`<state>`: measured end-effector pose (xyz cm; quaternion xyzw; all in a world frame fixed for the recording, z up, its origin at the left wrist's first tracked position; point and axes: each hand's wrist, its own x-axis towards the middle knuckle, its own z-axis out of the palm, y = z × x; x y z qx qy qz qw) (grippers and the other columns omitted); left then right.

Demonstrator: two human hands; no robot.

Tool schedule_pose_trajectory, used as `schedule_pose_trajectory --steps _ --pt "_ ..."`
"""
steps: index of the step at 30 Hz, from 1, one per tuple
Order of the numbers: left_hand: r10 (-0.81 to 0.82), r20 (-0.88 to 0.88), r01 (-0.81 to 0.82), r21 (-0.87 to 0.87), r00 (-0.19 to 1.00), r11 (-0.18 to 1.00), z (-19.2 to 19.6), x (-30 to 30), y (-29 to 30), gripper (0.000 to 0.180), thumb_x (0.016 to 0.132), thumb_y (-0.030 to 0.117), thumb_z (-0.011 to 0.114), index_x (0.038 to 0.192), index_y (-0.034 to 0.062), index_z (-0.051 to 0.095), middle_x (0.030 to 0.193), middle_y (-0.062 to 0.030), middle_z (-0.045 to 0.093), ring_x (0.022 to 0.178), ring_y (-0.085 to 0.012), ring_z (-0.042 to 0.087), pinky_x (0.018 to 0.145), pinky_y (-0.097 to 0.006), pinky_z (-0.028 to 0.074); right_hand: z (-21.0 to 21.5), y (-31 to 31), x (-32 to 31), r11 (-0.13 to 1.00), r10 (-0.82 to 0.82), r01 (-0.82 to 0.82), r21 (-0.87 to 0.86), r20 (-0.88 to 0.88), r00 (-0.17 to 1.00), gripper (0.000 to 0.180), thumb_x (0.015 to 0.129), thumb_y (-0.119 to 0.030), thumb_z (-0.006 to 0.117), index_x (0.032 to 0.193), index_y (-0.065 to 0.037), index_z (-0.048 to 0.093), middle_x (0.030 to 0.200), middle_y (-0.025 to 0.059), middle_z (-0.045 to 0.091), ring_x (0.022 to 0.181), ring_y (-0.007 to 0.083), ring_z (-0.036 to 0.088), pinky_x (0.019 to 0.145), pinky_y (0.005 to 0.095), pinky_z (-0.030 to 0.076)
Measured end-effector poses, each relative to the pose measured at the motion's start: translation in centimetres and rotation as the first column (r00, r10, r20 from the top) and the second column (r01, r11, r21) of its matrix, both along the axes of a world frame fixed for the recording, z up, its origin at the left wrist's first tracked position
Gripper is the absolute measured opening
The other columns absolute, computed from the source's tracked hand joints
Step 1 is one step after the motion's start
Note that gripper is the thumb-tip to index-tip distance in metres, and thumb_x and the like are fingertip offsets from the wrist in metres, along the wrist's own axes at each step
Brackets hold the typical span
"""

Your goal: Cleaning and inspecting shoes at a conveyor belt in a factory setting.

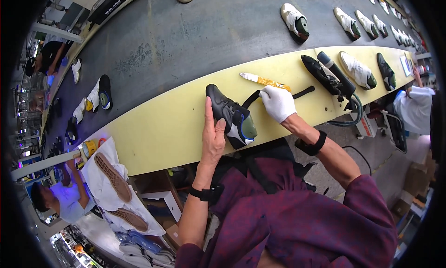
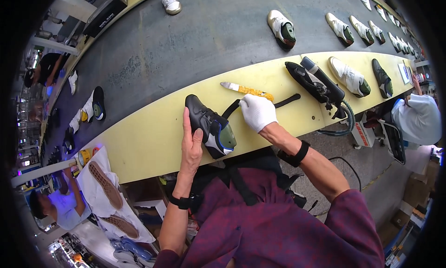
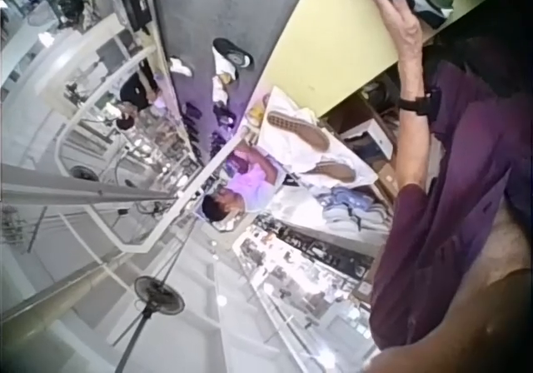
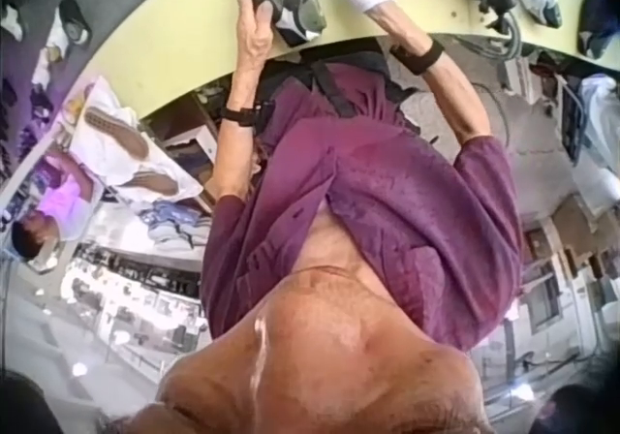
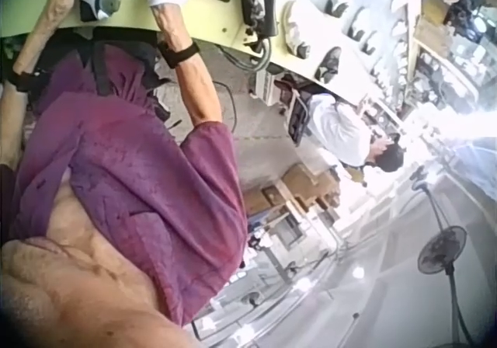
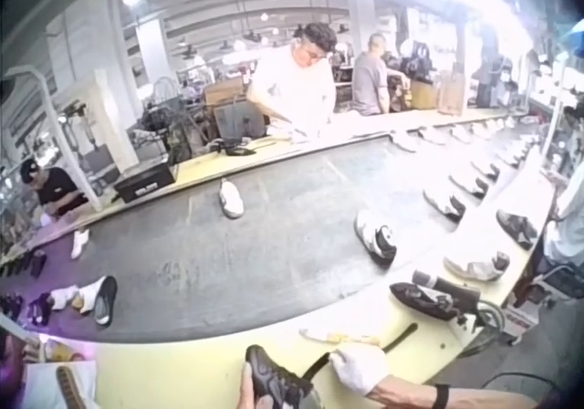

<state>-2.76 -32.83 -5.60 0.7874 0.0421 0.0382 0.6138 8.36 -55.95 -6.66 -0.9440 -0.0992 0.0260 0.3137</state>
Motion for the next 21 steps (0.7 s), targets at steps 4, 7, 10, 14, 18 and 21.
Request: schedule_pose_trajectory --steps 4,7,10,14,18,21 --pt "-0.008 0.022 0.007 0.044 1.000 0.999 0.6 0.4 -0.4 0.067 0.113 0.027 0.049 0.170 0.0050 0.022 0.171 -0.0225 0.033 0.158 -0.0354 0.033 0.128 -0.041 0.025 0.5 -1.4 -0.4 0.996 0.016 -0.009 0.087 -0.073 0.997 0.022 0.097 -0.024 0.065 0.093 -0.005 0.076 0.086 0.0188 0.074 0.083 0.0394 0.073 0.076 0.0485 0.057" --pt "-0.011 -0.003 0.012 0.046 1.000 0.999 2.4 0.1 -0.5 0.067 0.110 0.018 0.050 0.170 0.0048 0.023 0.173 -0.0219 0.029 0.161 -0.0346 0.028 0.130 -0.040 0.022 2.2 -1.6 -2.0 0.966 0.000 0.043 0.257 -0.166 0.986 0.017 0.097 -0.017 0.066 0.094 -0.004 0.075 0.082 0.0173 0.072 0.079 0.0356 0.073 0.072 0.0425 0.057" --pt "0.007 0.046 -0.007 -0.017 0.999 1.000 1.3 -1.1 0.4 0.068 0.110 0.019 0.050 0.170 0.0028 0.021 0.173 -0.0211 0.029 0.162 -0.0312 0.025 0.130 -0.038 0.021 3.2 -0.2 -4.7 0.945 0.109 -0.060 0.320 -0.139 0.984 0.012 0.098 -0.012 0.067 0.098 -0.001 0.074 0.078 0.0146 0.070 0.067 0.0285 0.070 0.066 0.0372 0.055" --pt "-0.001 0.044 0.000 0.026 0.999 1.000 0.9 -2.6 -0.9 0.070 0.108 0.017 0.053 0.168 -0.0001 0.023 0.172 -0.0249 0.031 0.160 -0.0352 0.030 0.129 -0.040 0.026 5.2 0.3 -7.4 0.910 0.158 -0.015 0.415 -0.313 0.937 0.015 0.104 -0.008 0.064 0.103 0.003 0.072 0.074 0.0054 0.068 0.059 0.0086 0.060 0.055 0.0273 0.048" --pt "0.043 0.050 -0.051 0.169 0.998 0.984 4.0 -8.3 0.9 0.063 0.108 0.022 0.059 0.163 0.0002 0.035 0.160 -0.0279 0.045 0.149 -0.0404 0.047 0.121 -0.044 0.039 7.7 1.5 -8.7 0.885 0.255 -0.054 0.463 -0.384 0.888 0.015 0.104 -0.005 0.060 0.104 0.004 0.072 0.075 0.0049 0.069 0.058 0.0071 0.059 0.054 0.0235 0.045" --pt "0.165 -0.153 -0.141 0.156 0.974 0.978 6.2 -15.7 4.9 0.041 0.106 0.019 0.063 0.144 0.0050 0.060 0.127 -0.0221 0.072 0.114 -0.0354 0.072 0.099 -0.042 0.057 9.3 3.9 -9.9 0.884 0.365 -0.184 0.429 -0.389 0.846 0.015 0.103 -0.003 0.060 0.105 0.004 0.072 0.075 0.0044 0.068 0.057 0.0074 0.059 0.055 0.0231 0.045"
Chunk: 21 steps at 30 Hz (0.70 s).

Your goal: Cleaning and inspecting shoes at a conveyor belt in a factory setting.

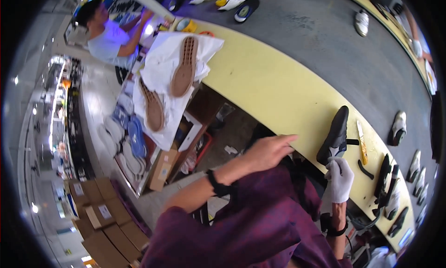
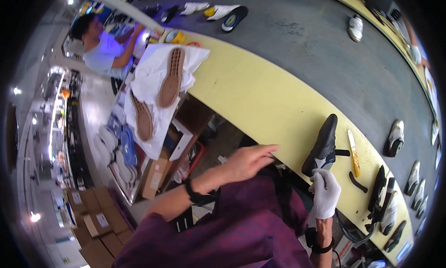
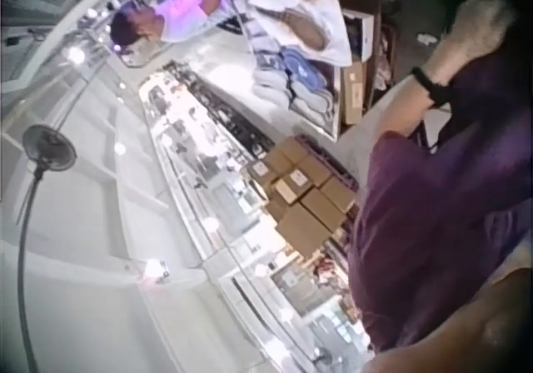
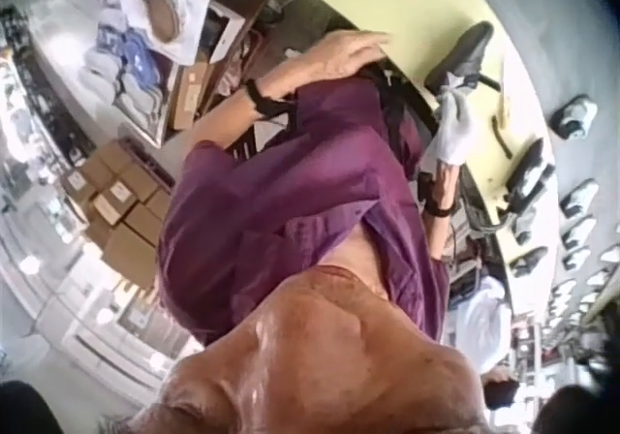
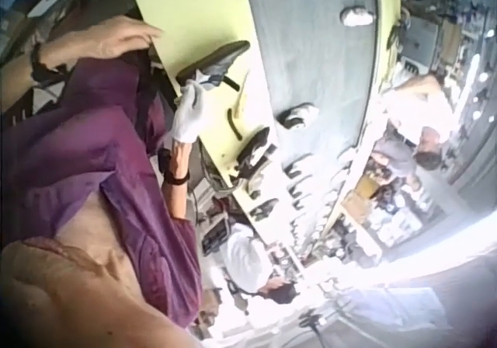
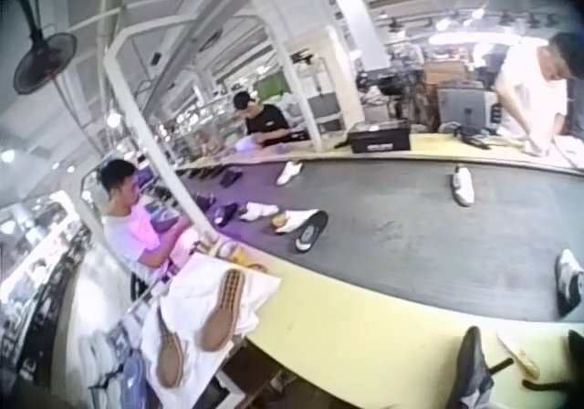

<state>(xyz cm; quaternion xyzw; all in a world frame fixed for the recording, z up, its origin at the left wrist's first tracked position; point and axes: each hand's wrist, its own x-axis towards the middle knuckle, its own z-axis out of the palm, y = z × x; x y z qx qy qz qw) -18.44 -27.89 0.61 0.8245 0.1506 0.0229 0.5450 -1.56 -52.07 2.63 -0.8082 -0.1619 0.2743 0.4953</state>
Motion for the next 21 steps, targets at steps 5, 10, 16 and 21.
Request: schedule_pose_trajectory --steps 5,10,16,21 --pt "0.450 -0.229 -0.384 0.283 0.863 0.879 -1.6 -16.2 7.5 0.039 0.105 0.023 0.065 0.139 0.0058 0.063 0.127 -0.0156 0.075 0.110 -0.0267 0.075 0.095 -0.038 0.058 1.3 3.7 -1.9 0.964 0.264 -0.264 -0.039 -0.005 0.965 0.014 0.101 -0.001 0.061 0.105 0.005 0.072 0.079 0.0075 0.070 0.060 0.0098 0.062 0.058 0.0253 0.047" --pt "0.480 -0.618 -0.442 0.229 0.622 0.867 -3.2 -27.8 10.6 0.055 0.106 0.039 0.064 0.144 0.0000 0.058 0.127 -0.0171 0.072 0.114 -0.0263 0.070 0.097 -0.036 0.055 1.4 10.3 -2.5 0.872 0.486 -0.485 -0.074 0.005 0.874 0.012 0.100 -0.001 0.063 0.104 0.005 0.072 0.082 0.0092 0.070 0.062 0.0108 0.063 0.059 0.0264 0.049" --pt "0.343 -0.603 -0.605 -0.304 0.720 0.736 -3.2 -30.2 12.5 0.064 0.109 0.049 0.058 0.151 0.0012 0.053 0.137 -0.0160 0.067 0.117 -0.0235 0.069 0.099 -0.038 0.056 -3.8 20.2 -1.2 0.707 0.685 -0.691 -0.149 0.387 0.617 0.012 0.097 -0.006 0.069 0.105 0.001 0.073 0.085 0.0154 0.071 0.070 0.0243 0.070 0.065 0.0340 0.054" --pt "0.374 -0.572 -0.684 -0.597 0.730 0.420 -4.6 -29.0 16.2 0.063 0.109 0.041 0.062 0.150 -0.0048 0.050 0.136 -0.0178 0.066 0.117 -0.0247 0.069 0.096 -0.037 0.058 -8.6 27.7 -1.8 0.727 0.620 -0.653 -0.215 0.615 0.488 0.008 0.095 -0.009 0.073 0.097 -0.002 0.070 0.088 0.0172 0.070 0.076 0.0348 0.069 0.070 0.0398 0.054"
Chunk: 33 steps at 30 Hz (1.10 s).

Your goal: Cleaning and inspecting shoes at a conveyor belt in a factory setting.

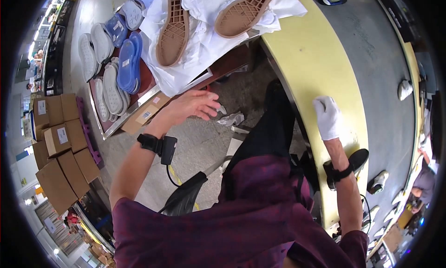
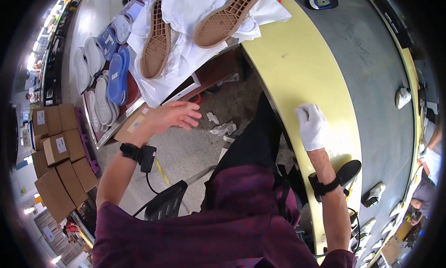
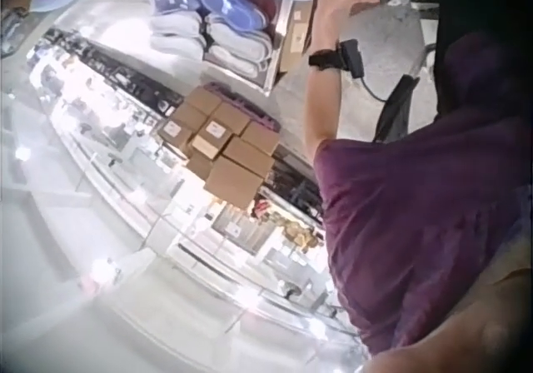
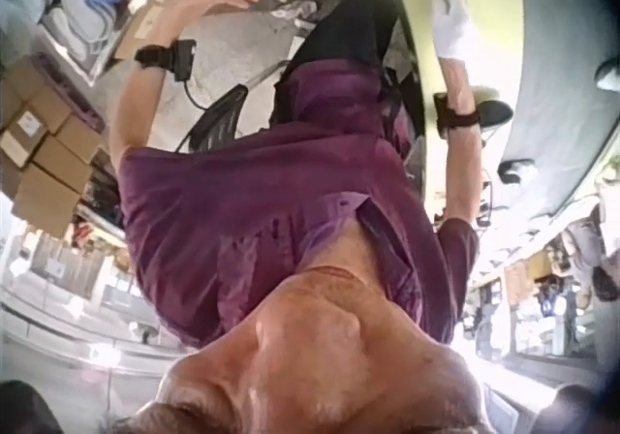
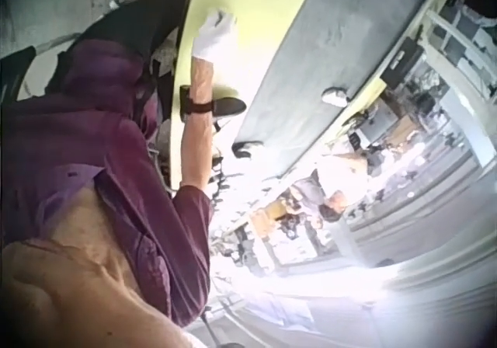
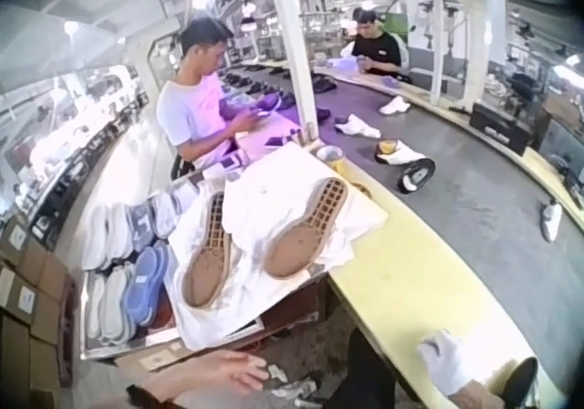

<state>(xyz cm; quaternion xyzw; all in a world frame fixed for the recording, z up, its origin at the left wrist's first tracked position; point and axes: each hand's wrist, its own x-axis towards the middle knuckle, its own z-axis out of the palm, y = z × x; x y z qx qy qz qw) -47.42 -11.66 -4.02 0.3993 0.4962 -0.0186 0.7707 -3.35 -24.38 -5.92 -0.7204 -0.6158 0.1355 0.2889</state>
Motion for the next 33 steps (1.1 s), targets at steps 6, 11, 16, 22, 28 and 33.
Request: schedule_pose_trajectory --steps 6,11,16,22,28,33 --pt "-0.192 -0.424 0.346 0.326 0.885 0.880 -11.2 -3.8 1.2 0.060 0.107 0.041 0.063 0.149 -0.0004 0.050 0.133 -0.0130 0.067 0.114 -0.0240 0.069 0.096 -0.035 0.058 -3.3 2.0 -1.1 0.995 -0.062 0.050 0.085 0.145 0.988 0.012 0.094 -0.007 0.075 0.089 -0.003 0.064 0.082 0.0171 0.066 0.074 0.0383 0.066 0.068 0.0433 0.052" --pt "-0.740 -0.228 0.750 -0.060 0.633 0.659 -16.7 -2.5 -8.9 0.078 0.105 0.061 0.052 0.153 -0.0004 0.049 0.161 -0.0235 0.047 0.133 -0.0392 0.061 0.111 -0.048 0.053 -3.1 1.9 -1.0 0.992 -0.117 0.111 0.055 0.123 0.985 0.013 0.093 -0.005 0.075 0.089 -0.004 0.063 0.080 0.0164 0.065 0.072 0.0377 0.064 0.066 0.0433 0.052" --pt "-0.552 0.028 0.501 -0.463 0.833 0.731 -11.3 0.4 -16.6 0.086 0.102 0.068 0.053 0.161 0.0090 0.036 0.141 -0.0200 0.059 0.121 -0.0358 0.067 0.089 -0.050 0.064 -3.0 1.9 -0.9 0.996 -0.076 0.070 0.052 0.123 0.989 0.015 0.090 -0.002 0.077 0.089 -0.005 0.062 0.079 0.0149 0.063 0.070 0.0361 0.064 0.065 0.0423 0.051" --pt "-0.549 -0.074 0.441 -0.511 0.832 0.737 -9.1 -1.0 -21.9 0.083 0.103 0.013 0.062 0.168 0.0201 0.011 0.126 -0.0272 0.062 0.078 -0.0306 0.076 0.054 -0.047 0.067 -3.4 1.2 -0.8 0.995 -0.071 0.065 0.074 0.094 0.993 0.016 0.089 -0.002 0.078 0.088 -0.005 0.063 0.077 0.0144 0.061 0.068 0.0362 0.063 0.063 0.0424 0.050" --pt "-0.694 -0.085 0.613 -0.401 0.715 0.681 -11.8 -8.8 -34.0 0.087 0.100 -0.005 0.052 0.170 0.0126 0.004 0.135 -0.0315 0.065 0.083 -0.0334 0.078 0.071 -0.044 0.065 -3.1 1.6 -1.1 0.992 -0.059 0.049 0.119 0.081 0.995 0.015 0.090 -0.002 0.077 0.087 -0.003 0.062 0.077 0.0170 0.062 0.068 0.0380 0.062 0.063 0.0444 0.050" --pt "-0.696 -0.184 0.680 -0.149 0.694 0.718 -15.9 -15.4 -42.2 0.089 0.098 0.000 0.055 0.171 0.0199 0.007 0.149 -0.0289 0.056 0.093 -0.0405 0.076 0.072 -0.045 0.064 -1.8 1.5 -0.7 0.984 -0.130 0.103 0.146 0.183 0.975 0.015 0.096 -0.014 0.073 0.087 -0.006 0.064 0.080 0.0168 0.066 0.073 0.0392 0.066 0.066 0.0448 0.053"
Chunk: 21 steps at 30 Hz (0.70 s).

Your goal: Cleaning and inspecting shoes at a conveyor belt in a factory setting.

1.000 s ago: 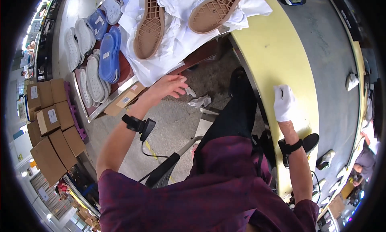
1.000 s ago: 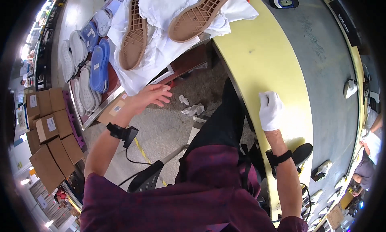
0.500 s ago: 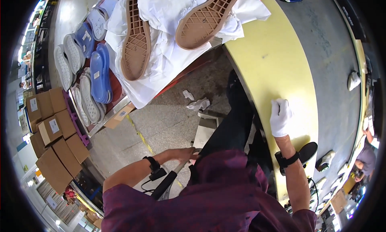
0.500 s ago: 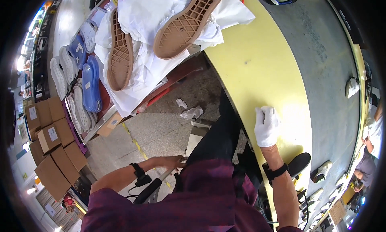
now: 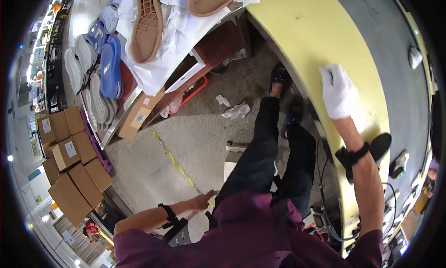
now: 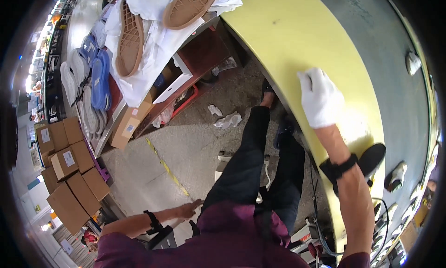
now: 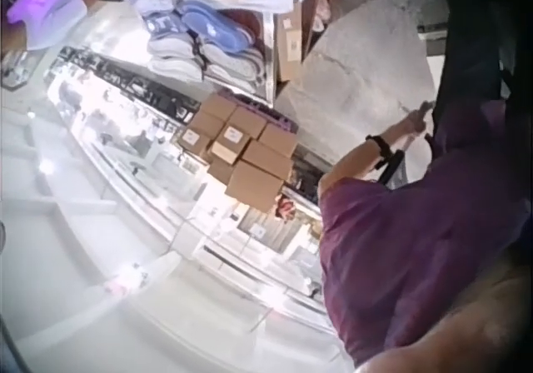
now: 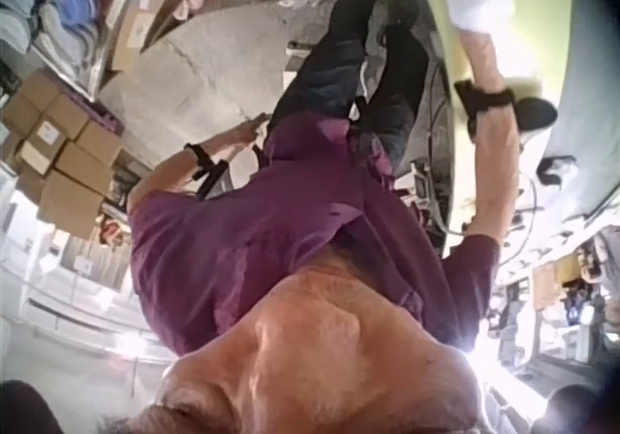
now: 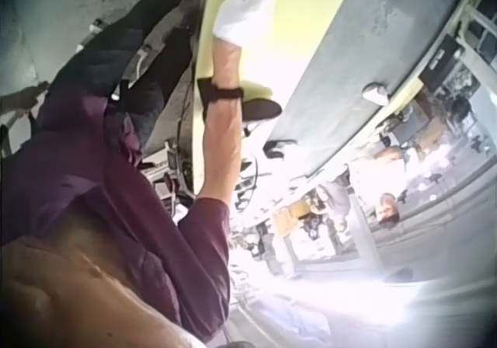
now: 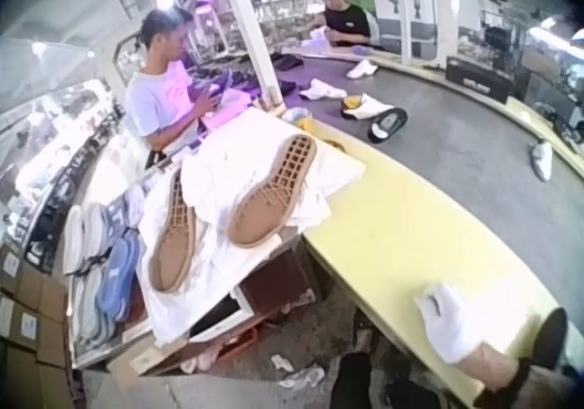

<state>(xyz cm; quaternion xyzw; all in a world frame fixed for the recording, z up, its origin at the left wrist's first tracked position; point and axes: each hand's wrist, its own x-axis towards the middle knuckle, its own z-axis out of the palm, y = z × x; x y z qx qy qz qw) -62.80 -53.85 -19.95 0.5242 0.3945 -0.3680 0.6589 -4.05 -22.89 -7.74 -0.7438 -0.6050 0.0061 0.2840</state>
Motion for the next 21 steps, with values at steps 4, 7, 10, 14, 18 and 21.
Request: schedule_pose_trajectory --steps 4,7,10,14,18,21 --pt "-0.205 -0.247 0.139 -0.258 0.947 0.956 4.7 6.3 7.5 0.085 0.101 0.013 0.060 0.171 0.0239 0.013 0.149 -0.0237 0.058 0.105 -0.0360 0.075 0.066 -0.042 0.067 -1.6 -0.4 0.2 0.999 0.001 -0.004 0.032 0.074 0.997 0.019 0.098 -0.024 0.072 0.090 -0.009 0.066 0.084 0.0150 0.071 0.079 0.0369 0.071 0.070 0.0437 0.056" --pt "-0.376 -0.123 0.373 -0.048 0.918 0.926 5.0 4.1 11.0 0.087 0.095 0.056 0.069 0.164 0.0125 0.039 0.152 -0.0246 0.057 0.136 -0.0419 0.060 0.108 -0.052 0.053 -1.1 -1.1 -0.6 1.000 0.013 -0.014 0.015 0.057 0.998 0.020 0.099 -0.025 0.071 0.091 -0.008 0.066 0.086 0.0149 0.071 0.080 0.0369 0.071 0.072 0.0438 0.056" --pt "-0.381 -0.285 0.465 0.342 0.879 0.817 -1.7 -3.4 16.9 0.060 0.100 0.041 0.061 0.150 0.0083 0.055 0.139 -0.0235 0.067 0.125 -0.0417 0.066 0.103 -0.055 0.054 0.3 -1.1 -1.1 1.000 0.024 -0.024 -0.001 0.009 1.000 0.021 0.100 -0.025 0.070 0.090 -0.007 0.065 0.086 0.0166 0.070 0.081 0.0379 0.070 0.073 0.0446 0.055" --pt "0.230 0.012 -0.080 0.955 0.973 0.287 5.5 5.0 27.5 0.044 0.101 0.031 0.061 0.139 0.0080 0.060 0.137 -0.0270 0.065 0.121 -0.0440 0.067 0.095 -0.054 0.057 -0.6 -1.8 0.3 0.999 0.018 -0.018 -0.033 0.024 1.000 0.021 0.102 -0.022 0.067 0.090 -0.005 0.063 0.087 0.0188 0.069 0.082 0.0406 0.068 0.074 0.0456 0.055" --pt "-0.025 0.198 -0.171 0.899 0.980 0.403 3.2 8.4 24.3 0.048 0.096 0.036 0.069 0.136 0.0124 0.062 0.143 -0.0222 0.059 0.136 -0.0410 0.054 0.108 -0.062 0.044 0.4 -1.1 -2.3 0.992 -0.037 0.031 -0.126 -0.052 0.998 0.016 0.101 -0.016 0.070 0.093 -0.004 0.064 0.083 0.0194 0.067 0.076 0.0404 0.065 0.070 0.0453 0.052" --pt "-0.006 0.152 -0.141 0.933 0.988 0.330 -3.0 7.9 19.8 0.057 0.089 0.043 0.075 0.138 0.0142 0.062 0.137 -0.0173 0.061 0.141 -0.0374 0.048 0.107 -0.068 0.039 1.7 -3.0 -10.9 0.939 0.332 -0.340 -0.058 -0.114 0.936 0.008 0.093 -0.007 0.066 0.099 -0.006 0.072 0.088 0.0127 0.072 0.079 0.0348 0.068 0.076 0.0448 0.056"
